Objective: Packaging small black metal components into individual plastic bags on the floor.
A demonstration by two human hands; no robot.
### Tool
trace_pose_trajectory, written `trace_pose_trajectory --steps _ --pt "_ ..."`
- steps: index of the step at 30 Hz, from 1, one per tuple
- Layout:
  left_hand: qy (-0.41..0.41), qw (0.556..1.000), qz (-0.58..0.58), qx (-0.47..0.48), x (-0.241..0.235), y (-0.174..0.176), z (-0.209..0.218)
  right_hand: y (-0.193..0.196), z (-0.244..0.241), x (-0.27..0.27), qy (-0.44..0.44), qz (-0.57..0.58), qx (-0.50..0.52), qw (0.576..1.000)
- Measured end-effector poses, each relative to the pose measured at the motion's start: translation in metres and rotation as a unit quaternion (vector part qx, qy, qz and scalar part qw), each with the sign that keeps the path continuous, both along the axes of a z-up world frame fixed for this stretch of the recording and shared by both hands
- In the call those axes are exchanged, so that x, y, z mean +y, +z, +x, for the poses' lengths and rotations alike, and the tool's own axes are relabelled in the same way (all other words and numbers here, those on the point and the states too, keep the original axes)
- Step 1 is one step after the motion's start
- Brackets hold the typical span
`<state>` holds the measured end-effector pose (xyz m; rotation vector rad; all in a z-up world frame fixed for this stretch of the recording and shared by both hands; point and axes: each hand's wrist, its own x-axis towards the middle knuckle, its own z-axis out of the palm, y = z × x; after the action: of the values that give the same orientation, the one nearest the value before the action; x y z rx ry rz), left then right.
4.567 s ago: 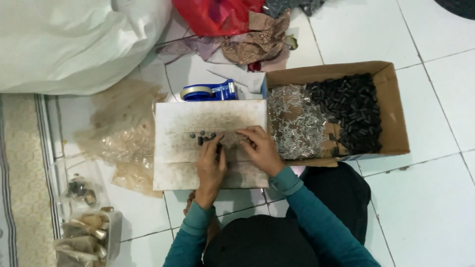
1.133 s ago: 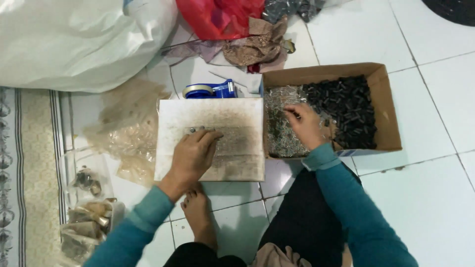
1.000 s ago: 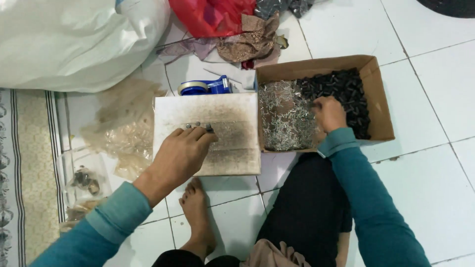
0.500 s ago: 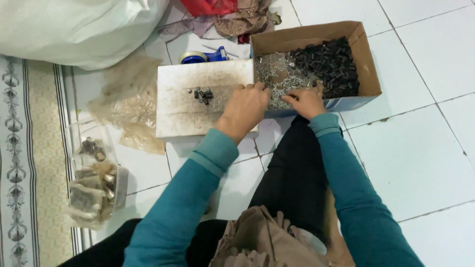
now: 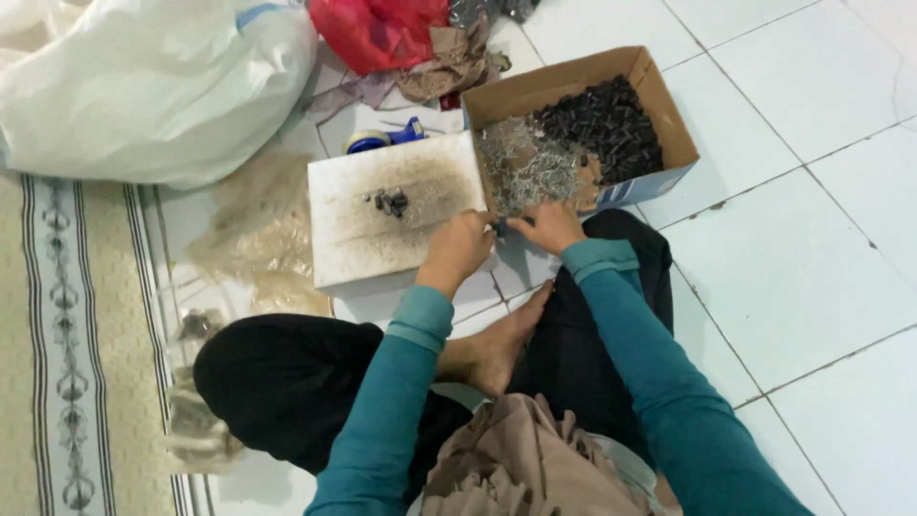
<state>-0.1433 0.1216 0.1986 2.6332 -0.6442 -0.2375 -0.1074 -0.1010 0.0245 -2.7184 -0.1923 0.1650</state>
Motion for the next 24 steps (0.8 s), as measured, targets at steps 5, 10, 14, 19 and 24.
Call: trace_pose_trajectory --steps 5,10,14,19,24 --pt "-0.008 0.998 -0.016 0.059 -0.017 -0.026 0.03 0.027 0.009 -0.012 -0.008 0.119 0.041 0.992" --pt "-0.002 0.992 -0.086 0.095 -0.038 -0.053 0.067 0.006 0.079 -0.078 -0.087 0.189 0.026 0.978" --pt "0.007 0.988 -0.116 0.106 -0.078 -0.069 0.099 -0.046 0.144 -0.16 -0.205 -0.006 -0.001 0.979" --pt "-0.025 0.983 -0.116 0.141 -0.135 -0.119 0.133 -0.053 0.159 -0.182 -0.202 -0.076 -0.027 0.976" --pt "-0.051 0.989 -0.08 0.111 -0.173 -0.172 0.152 -0.083 0.149 -0.167 -0.097 -0.143 -0.004 0.985"
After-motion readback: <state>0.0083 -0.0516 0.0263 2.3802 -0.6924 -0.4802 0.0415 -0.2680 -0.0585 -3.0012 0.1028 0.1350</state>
